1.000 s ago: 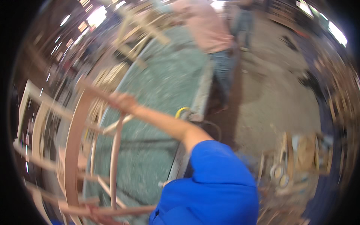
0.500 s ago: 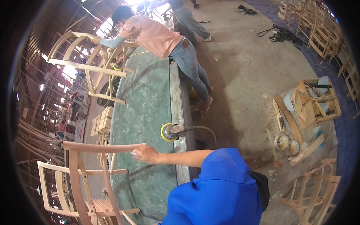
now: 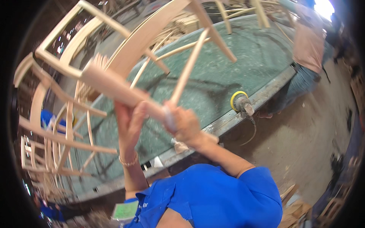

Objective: The person sands unfinished wooden chair frames using an orbital sander and a sanding block. They repeatedly reposition the chairs on a green workbench, sanding legs, rails, and backrests, then flip the chairs to access different surfaces.

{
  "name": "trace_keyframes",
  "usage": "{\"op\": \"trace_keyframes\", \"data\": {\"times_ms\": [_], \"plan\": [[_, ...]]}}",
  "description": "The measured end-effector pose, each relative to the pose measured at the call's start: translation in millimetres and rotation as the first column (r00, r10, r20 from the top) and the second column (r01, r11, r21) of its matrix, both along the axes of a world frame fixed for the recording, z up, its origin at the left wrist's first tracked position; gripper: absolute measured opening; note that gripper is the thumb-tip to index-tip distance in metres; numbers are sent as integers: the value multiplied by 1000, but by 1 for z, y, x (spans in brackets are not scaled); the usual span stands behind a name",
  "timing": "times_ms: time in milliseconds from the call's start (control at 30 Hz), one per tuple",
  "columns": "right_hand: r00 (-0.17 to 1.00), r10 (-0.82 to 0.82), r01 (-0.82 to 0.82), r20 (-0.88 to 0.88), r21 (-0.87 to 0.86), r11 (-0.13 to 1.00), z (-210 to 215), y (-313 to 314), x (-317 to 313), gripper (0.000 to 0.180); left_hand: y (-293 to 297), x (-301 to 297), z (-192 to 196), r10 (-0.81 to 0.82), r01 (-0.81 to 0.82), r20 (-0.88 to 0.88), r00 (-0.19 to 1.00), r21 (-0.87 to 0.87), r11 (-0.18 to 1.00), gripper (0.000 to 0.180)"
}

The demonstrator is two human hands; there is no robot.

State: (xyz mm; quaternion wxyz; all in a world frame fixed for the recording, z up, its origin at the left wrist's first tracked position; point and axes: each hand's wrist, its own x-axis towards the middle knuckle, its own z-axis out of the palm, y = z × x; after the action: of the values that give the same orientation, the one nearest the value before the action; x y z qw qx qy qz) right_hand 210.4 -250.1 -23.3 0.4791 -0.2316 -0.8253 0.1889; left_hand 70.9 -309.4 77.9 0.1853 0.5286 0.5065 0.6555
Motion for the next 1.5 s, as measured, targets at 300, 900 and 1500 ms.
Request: {"op": "trace_keyframes", "data": {"times_ms": [300,900,1500], "plan": [[989,-57,61,-138,24,998,-5,79,58,68,2,-143,-106,559,-542,103,823,-153,826,61],[907,-90,-31,-411,-279,960,-62,133,136,46,47,-180,-106,568,-547,191,800,-155,823,44],[898,-414,383,-149,-201,902,43,276,76,77,100,-154,24,631,-612,68,773,-183,769,35]]}}
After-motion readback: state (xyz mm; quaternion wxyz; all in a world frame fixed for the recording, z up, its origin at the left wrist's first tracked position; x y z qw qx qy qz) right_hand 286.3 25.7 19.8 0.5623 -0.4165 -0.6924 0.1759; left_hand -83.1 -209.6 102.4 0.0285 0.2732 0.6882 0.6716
